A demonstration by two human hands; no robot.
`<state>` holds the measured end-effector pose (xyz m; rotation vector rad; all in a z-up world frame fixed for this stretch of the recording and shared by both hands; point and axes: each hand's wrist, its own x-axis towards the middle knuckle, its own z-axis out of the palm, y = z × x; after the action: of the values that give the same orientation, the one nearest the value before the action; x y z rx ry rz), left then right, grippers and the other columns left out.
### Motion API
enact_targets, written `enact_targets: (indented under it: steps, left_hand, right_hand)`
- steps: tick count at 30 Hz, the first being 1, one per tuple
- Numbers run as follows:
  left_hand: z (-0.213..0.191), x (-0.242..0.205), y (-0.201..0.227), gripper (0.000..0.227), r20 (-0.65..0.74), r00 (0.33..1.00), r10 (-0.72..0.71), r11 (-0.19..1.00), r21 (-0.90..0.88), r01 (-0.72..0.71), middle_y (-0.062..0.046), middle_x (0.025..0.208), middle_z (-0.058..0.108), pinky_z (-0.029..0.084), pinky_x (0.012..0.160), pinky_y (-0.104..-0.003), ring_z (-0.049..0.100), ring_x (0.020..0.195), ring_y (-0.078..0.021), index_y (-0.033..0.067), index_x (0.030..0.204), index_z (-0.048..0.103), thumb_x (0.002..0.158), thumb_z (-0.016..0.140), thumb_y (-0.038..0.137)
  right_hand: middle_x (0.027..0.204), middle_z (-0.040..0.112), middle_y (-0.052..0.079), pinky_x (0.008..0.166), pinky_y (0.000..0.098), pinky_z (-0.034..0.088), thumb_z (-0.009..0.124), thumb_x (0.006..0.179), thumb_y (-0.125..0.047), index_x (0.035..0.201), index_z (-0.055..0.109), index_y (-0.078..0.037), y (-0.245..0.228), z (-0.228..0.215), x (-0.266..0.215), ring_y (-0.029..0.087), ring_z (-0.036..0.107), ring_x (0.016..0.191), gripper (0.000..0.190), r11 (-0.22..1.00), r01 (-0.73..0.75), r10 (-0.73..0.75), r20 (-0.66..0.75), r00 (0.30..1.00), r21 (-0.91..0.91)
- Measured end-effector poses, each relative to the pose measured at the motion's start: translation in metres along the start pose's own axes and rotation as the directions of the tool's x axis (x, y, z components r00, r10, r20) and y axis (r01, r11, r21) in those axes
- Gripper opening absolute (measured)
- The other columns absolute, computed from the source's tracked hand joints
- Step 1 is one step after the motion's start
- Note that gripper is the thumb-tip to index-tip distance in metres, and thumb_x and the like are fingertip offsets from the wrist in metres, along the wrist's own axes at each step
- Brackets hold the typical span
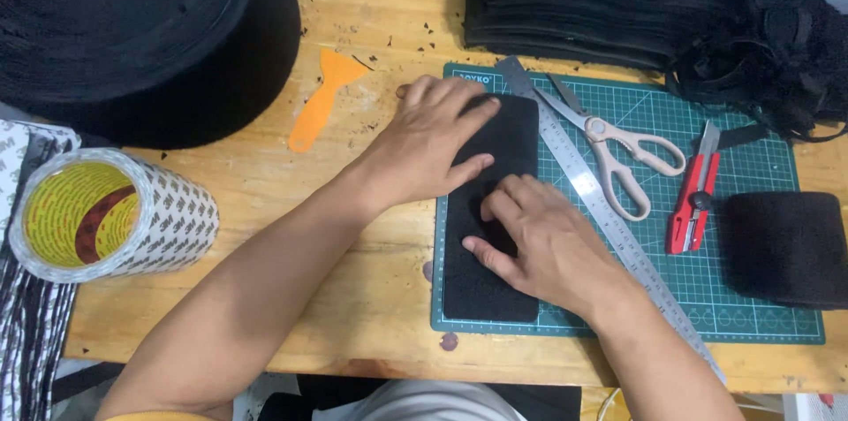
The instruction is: Measuring, cutting, and smoothing black fabric strips on a cutting mat using a ruler, scissors, and a scraper.
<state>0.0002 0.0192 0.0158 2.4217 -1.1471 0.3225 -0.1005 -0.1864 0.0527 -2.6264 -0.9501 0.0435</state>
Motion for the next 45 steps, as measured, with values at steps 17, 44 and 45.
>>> enact_targets:
  steps: [17,44,45]
  left_hand:
    - [0.005,0.005,-0.006,0.083,0.154,0.961,-0.228,0.965,0.165,0.202,-0.024,0.150,0.040,0.018,0.114,-0.057,0.031,0.142,-0.0394,0.0028,0.149,0.048,0.097,0.057,0.066]
    - [0.005,0.005,-0.009,0.071,0.025,0.993,-0.112,0.984,0.144,0.107,-0.022,0.136,0.049,0.022,0.110,-0.055,0.043,0.131,-0.0372,-0.0016,0.125,0.063,0.093,0.071,0.061]
    - [0.006,0.005,-0.009,0.070,0.026,0.994,-0.109,0.985,0.139,0.105,-0.022,0.135,0.050,0.022,0.110,-0.056,0.044,0.130,-0.0375,-0.0012,0.124,0.064,0.093,0.072,0.061]
  right_hand:
    - [0.085,0.057,0.000,0.059,0.0247,0.048,0.063,0.100,-0.026,0.082,0.060,-0.018,-0.044,-0.029,-0.061,0.013,0.060,0.078,0.020,0.866,0.449,-0.495,-0.248,0.833,-0.222]
    - [0.091,0.065,0.003,0.065,0.0313,0.053,0.049,0.109,-0.031,0.086,0.066,-0.015,-0.005,0.017,-0.119,0.020,0.064,0.077,0.033,0.964,0.192,-0.251,0.379,0.891,0.187]
    - [0.092,0.065,0.003,0.064,0.0341,0.052,0.047,0.111,-0.035,0.087,0.066,-0.017,-0.005,0.016,-0.119,0.022,0.063,0.078,0.035,0.969,0.147,-0.221,0.431,0.875,0.198]
